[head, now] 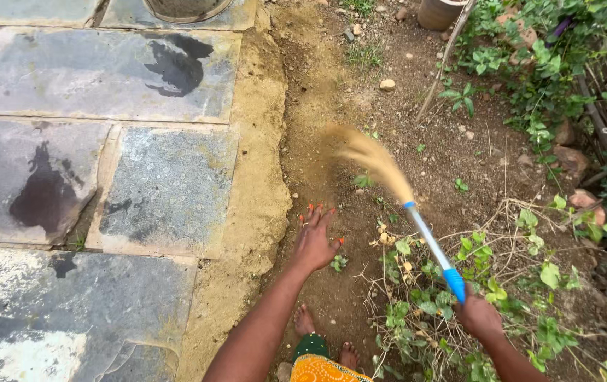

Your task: The person sweeps an outdoor path made of stone slabs and dirt using a broom, clearing away leaves and debris.

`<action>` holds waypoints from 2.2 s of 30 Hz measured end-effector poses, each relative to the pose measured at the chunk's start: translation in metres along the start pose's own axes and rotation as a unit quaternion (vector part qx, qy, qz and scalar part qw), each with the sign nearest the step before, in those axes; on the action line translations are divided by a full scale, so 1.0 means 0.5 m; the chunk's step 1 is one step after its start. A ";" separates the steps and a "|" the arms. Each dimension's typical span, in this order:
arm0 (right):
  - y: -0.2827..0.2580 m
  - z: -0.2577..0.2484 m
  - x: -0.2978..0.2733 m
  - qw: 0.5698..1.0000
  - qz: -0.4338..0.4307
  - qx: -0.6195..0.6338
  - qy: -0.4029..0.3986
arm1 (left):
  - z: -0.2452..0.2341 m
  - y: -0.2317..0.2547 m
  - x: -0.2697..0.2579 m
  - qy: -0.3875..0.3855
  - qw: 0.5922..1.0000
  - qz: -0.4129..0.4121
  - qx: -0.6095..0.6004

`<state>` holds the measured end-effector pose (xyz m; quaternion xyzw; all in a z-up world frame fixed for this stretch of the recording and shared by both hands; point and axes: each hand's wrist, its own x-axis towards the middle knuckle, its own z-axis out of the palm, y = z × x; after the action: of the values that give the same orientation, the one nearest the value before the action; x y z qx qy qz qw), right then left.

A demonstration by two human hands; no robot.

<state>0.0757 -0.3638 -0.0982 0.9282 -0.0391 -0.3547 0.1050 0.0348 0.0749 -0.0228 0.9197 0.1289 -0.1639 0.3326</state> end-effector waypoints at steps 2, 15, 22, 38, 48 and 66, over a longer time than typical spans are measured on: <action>0.011 0.005 -0.011 0.999 0.003 0.039 0.016 | -0.001 -0.005 -0.015 0.004 1.000 -0.002 -0.006; -0.414 0.037 0.115 0.871 -0.017 0.454 -0.184 | -0.046 -0.166 0.024 0.024 0.999 -0.037 -0.010; -0.581 -0.053 0.181 0.804 -0.030 0.552 -0.218 | -0.087 -0.207 0.103 0.044 0.999 -0.010 -0.010; -0.591 -0.105 0.240 0.710 0.015 0.659 -0.248 | -0.188 -0.189 0.200 0.081 0.996 0.027 -0.019; -0.456 -0.248 0.416 0.791 -0.080 0.592 -0.131 | -0.197 -0.163 0.329 0.125 0.992 0.018 0.014; -0.379 -0.279 0.625 0.921 -0.085 0.365 -0.111 | -0.162 0.073 0.592 0.018 0.997 -0.066 0.025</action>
<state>0.4011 -0.2019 -0.2424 0.8569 -0.0979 -0.4240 -0.2765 0.3351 0.1387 -0.0579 0.9199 0.1915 -0.1723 0.2958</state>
